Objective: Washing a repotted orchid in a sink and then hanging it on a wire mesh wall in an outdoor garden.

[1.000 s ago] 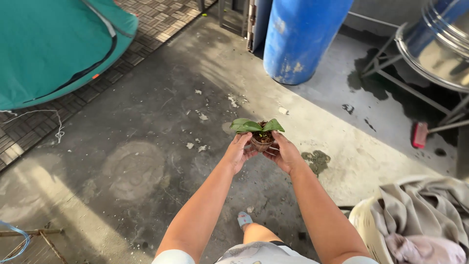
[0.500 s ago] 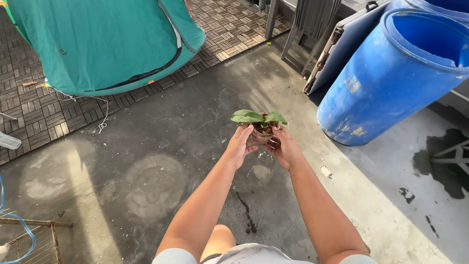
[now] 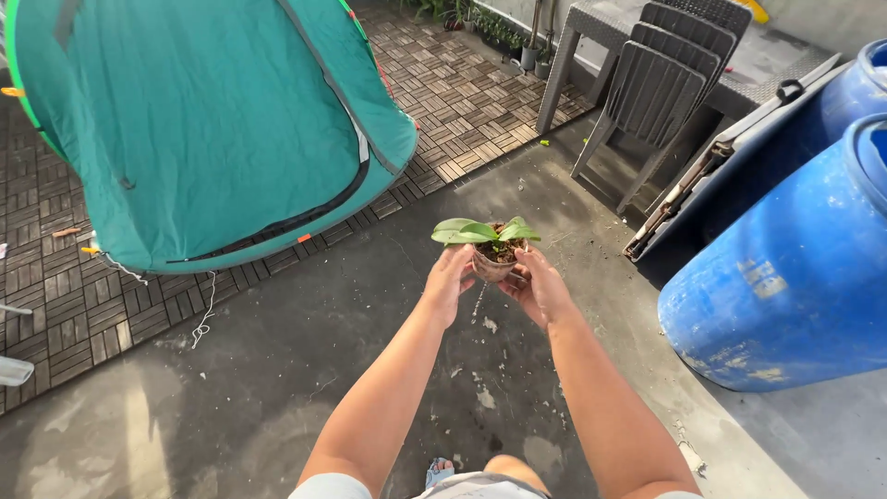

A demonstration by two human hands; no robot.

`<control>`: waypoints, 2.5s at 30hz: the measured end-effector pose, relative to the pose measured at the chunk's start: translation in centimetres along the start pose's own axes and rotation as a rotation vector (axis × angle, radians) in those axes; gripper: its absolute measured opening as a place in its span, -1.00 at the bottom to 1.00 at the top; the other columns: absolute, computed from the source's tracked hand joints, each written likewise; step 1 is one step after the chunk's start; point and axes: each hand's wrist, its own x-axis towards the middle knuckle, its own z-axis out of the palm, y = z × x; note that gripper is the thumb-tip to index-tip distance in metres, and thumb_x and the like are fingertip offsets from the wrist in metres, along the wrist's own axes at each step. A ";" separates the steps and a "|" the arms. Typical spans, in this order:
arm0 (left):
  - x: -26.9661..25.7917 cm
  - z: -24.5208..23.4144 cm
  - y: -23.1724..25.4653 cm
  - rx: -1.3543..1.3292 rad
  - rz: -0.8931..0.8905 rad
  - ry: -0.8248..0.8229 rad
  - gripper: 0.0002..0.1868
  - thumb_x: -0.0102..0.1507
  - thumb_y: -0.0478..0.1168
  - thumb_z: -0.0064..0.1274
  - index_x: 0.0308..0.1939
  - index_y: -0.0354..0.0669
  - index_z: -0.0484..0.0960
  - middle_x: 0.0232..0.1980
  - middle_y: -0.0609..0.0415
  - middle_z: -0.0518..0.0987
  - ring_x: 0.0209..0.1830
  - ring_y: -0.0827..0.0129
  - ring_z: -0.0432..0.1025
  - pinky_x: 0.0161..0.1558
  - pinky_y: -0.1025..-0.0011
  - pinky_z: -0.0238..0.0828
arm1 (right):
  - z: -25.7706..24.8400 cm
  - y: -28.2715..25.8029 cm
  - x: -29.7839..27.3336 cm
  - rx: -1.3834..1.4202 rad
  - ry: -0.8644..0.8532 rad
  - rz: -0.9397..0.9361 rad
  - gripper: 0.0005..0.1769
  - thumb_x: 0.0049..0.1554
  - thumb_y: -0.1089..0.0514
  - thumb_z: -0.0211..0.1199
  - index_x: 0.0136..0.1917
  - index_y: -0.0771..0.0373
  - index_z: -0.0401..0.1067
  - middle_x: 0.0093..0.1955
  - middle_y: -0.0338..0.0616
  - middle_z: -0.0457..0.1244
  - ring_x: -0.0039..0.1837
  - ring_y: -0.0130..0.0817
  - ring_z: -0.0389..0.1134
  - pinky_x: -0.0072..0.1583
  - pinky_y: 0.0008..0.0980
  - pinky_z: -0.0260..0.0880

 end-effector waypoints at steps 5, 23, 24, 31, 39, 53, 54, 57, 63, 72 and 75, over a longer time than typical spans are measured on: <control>15.3 -2.2 5.7 -0.159 -0.113 0.110 -0.30 0.20 0.23 0.28 0.26 0.02 0.40 0.11 0.08 0.49 0.11 0.23 0.40 0.15 0.17 0.16 | 2.9 -4.1 15.2 -0.016 -0.003 -0.008 -0.63 0.20 -0.03 0.27 0.25 -0.04 0.35 0.06 0.06 0.30 0.04 -0.06 0.42 0.20 0.04 0.47; 72.5 -12.2 19.4 0.236 0.045 0.662 -0.65 0.31 0.14 0.13 -0.30 0.01 0.78 0.00 0.05 0.68 0.07 0.16 0.55 0.28 0.10 0.23 | 12.5 -25.3 74.2 -0.010 -0.046 0.040 -0.67 0.17 0.00 0.31 0.17 -0.04 0.32 -0.02 0.03 0.15 0.07 0.11 0.37 0.25 0.16 0.42; 75.7 -12.7 20.3 0.368 0.112 0.645 -0.69 0.30 0.12 0.17 -0.35 0.07 0.82 0.03 0.07 0.67 0.16 0.11 0.50 0.27 0.13 0.27 | 13.7 -26.1 77.1 0.022 -0.044 0.031 -0.70 0.17 0.02 0.33 0.09 0.02 0.30 -0.11 -0.03 0.11 0.02 0.12 0.37 0.23 0.17 0.43; 98.5 -7.1 30.3 0.656 0.204 0.284 -0.68 0.17 0.01 0.26 0.01 0.28 0.70 -0.03 0.29 0.71 0.05 0.48 0.56 0.09 0.42 0.48 | 20.1 -32.0 96.9 0.089 0.055 -0.009 -0.61 0.12 -0.06 0.36 0.14 0.07 0.34 0.02 0.03 0.12 0.05 0.11 0.33 0.13 0.11 0.48; 116.6 3.4 41.3 0.576 0.195 -0.216 0.05 0.11 -0.01 0.40 0.55 -0.26 0.16 0.51 -0.30 0.26 0.56 -0.12 0.10 0.50 -0.15 0.00 | 20.0 -41.1 118.1 0.116 0.117 -0.075 -0.60 0.17 -0.09 0.35 0.20 -0.03 0.33 0.04 0.11 0.27 0.08 0.10 0.40 0.14 0.06 0.49; 160.8 10.8 46.0 0.633 0.259 -0.222 0.02 0.04 0.06 0.38 0.51 -0.10 0.28 0.45 -0.20 0.38 0.47 -0.05 0.26 0.45 0.02 0.19 | 19.6 -62.1 153.9 0.000 0.061 -0.082 -0.37 0.19 -0.16 0.27 0.44 -0.01 0.17 -0.04 0.13 0.33 0.00 0.05 0.40 0.17 0.07 0.47; 164.6 11.0 46.2 0.678 0.238 -0.243 0.03 0.05 0.14 0.36 0.54 0.02 0.28 0.48 -0.09 0.37 0.44 0.00 0.30 0.44 -0.02 0.19 | 19.1 -63.2 157.2 0.005 0.065 -0.085 -0.36 0.16 -0.19 0.30 0.42 -0.02 0.20 -0.05 0.11 0.32 -0.01 0.05 0.39 0.20 0.10 0.46; 171.0 13.8 50.3 0.422 0.359 -0.373 -0.05 0.09 -0.04 0.33 0.51 -0.22 0.28 0.43 -0.27 0.39 0.42 0.03 0.30 0.48 0.04 0.04 | 21.0 -68.6 163.5 -0.036 0.071 -0.121 -0.33 0.16 -0.22 0.27 0.40 0.04 0.15 -0.12 -0.01 0.32 -0.05 -0.01 0.38 0.18 0.08 0.45; 185.2 17.1 60.4 0.410 0.584 -0.609 -0.76 0.27 -0.23 0.23 -0.12 -0.19 0.48 -0.07 0.04 0.52 0.25 -0.01 0.41 0.41 -0.34 0.03 | 25.0 -78.7 177.1 -0.056 0.095 -0.148 -0.31 0.28 -0.30 0.06 0.51 0.07 0.11 -0.23 -0.15 0.30 0.03 0.12 0.44 0.22 0.10 0.44; 212.1 25.5 65.2 0.628 0.388 -0.425 0.04 0.14 0.10 0.38 0.51 -0.35 0.21 0.46 -0.35 0.32 0.46 -0.25 0.23 0.35 -0.23 0.26 | 26.4 -91.7 194.5 -0.086 0.172 -0.419 -0.36 0.26 -0.37 0.08 0.23 0.24 0.30 0.06 0.02 0.34 0.03 -0.13 0.43 0.12 -0.12 0.51; 218.7 28.9 66.2 0.480 0.648 -0.459 -0.40 0.20 -0.14 0.31 0.22 -0.41 0.53 0.08 -0.34 0.60 0.09 0.00 0.49 0.09 -0.06 0.43 | 24.6 -94.5 202.0 -0.120 0.236 -0.492 -0.53 0.29 -0.21 0.16 0.21 0.21 0.37 0.06 -0.02 0.36 0.05 -0.13 0.46 0.16 -0.05 0.50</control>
